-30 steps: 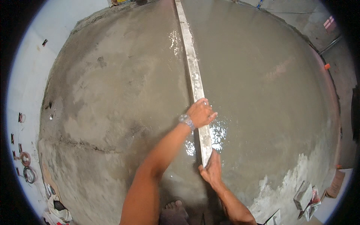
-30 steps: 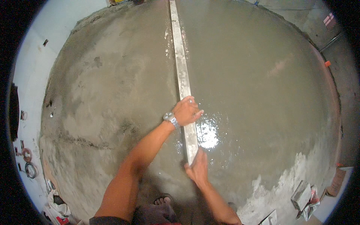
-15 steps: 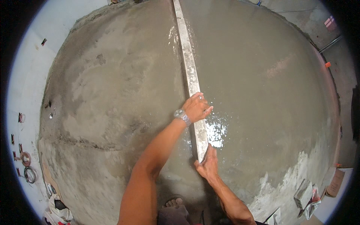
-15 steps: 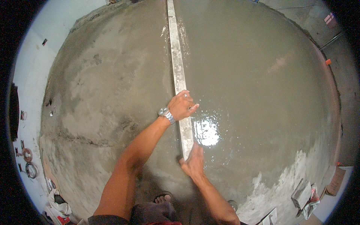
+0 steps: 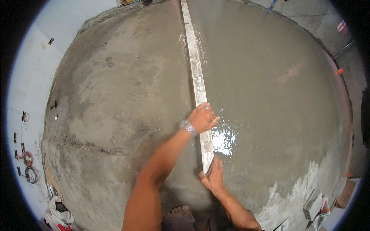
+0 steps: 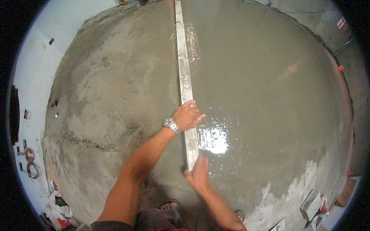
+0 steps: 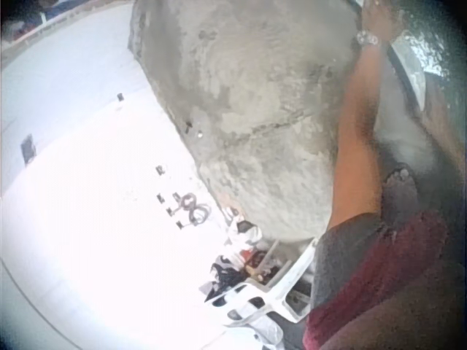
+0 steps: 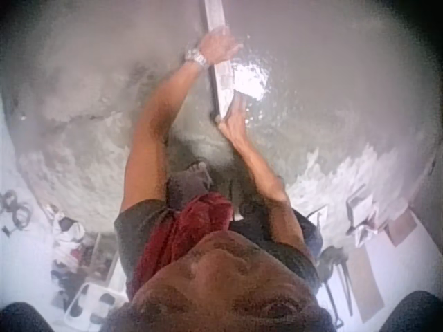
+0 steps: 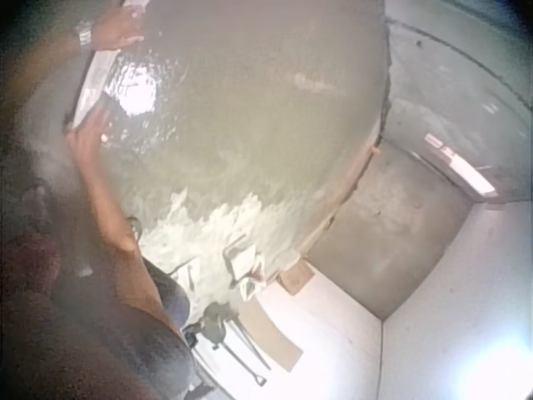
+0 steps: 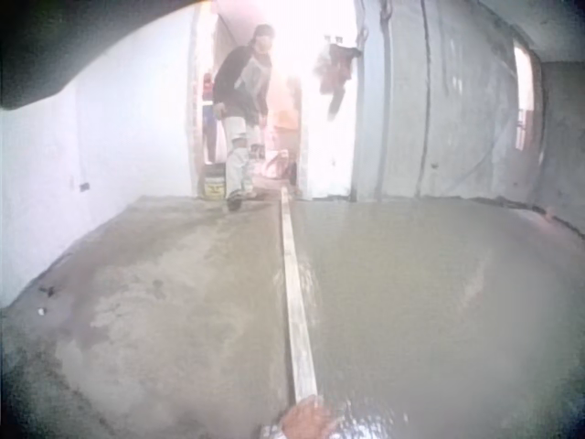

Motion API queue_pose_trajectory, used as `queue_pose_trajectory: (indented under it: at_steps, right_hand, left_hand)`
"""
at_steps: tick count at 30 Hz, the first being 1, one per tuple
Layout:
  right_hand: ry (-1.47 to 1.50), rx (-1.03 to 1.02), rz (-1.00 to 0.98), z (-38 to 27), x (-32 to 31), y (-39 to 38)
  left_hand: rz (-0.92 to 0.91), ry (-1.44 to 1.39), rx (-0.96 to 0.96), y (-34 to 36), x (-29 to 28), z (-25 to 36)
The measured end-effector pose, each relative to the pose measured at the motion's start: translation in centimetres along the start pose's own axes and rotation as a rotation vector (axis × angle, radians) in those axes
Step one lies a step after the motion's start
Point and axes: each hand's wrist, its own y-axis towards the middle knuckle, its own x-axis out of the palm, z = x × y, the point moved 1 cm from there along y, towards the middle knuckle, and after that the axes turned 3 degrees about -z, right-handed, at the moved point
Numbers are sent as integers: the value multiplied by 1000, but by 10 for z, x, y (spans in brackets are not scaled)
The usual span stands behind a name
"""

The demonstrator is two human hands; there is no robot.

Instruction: The person uses a long straightedge to screed and level wet concrete on a floor, repeatedly dragging the tool across the surface to create a flat plane. A second worker is visible in the background smoothing the edges with a trowel.

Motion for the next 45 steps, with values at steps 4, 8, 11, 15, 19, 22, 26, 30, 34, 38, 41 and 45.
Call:
queue_pose_trajectory:
  at_steps: [4,8,11,15,19,22,26,30,34,38,41,45]
  right_hand:
    - [-9,4,12,-3,-2,4]
    - [15,24,-43,-2,-3,10]
    - [-22,19,-39,-3,-6,4]
    - [4,-3,-18,1,-4,7]
    - [43,57,-65,-8,-10,11]
    - [18,27,-28,-8,-10,-3]
    - [8,40,-54,-7,-8,4]
    - [-8,-11,-56,-1,-8,6]
    - [-29,4,-13,1,-6,-5]
    - [25,33,-87,-3,-8,5]
    - [12,30,-82,-7,-14,8]
    - [-8,-25,-56,3,-7,8]
  left_hand:
    - [-36,6,25,8,2,-10]
    - [-40,-23,-2,6,2,-9]
    - [-28,-48,23,5,2,-6]
    - [-6,-52,-5,8,0,-8]
    - [26,-2,9,6,3,-8]
    - [7,-79,3,0,2,0]
    - [10,-10,4,5,4,-7]
    - [34,-31,12,3,4,-1]
    - [58,-66,51,3,2,3]
    - [-12,-13,-36,3,1,-3]
    - [28,-2,-14,6,3,-4]
    - [-9,-13,-14,12,-2,-6]
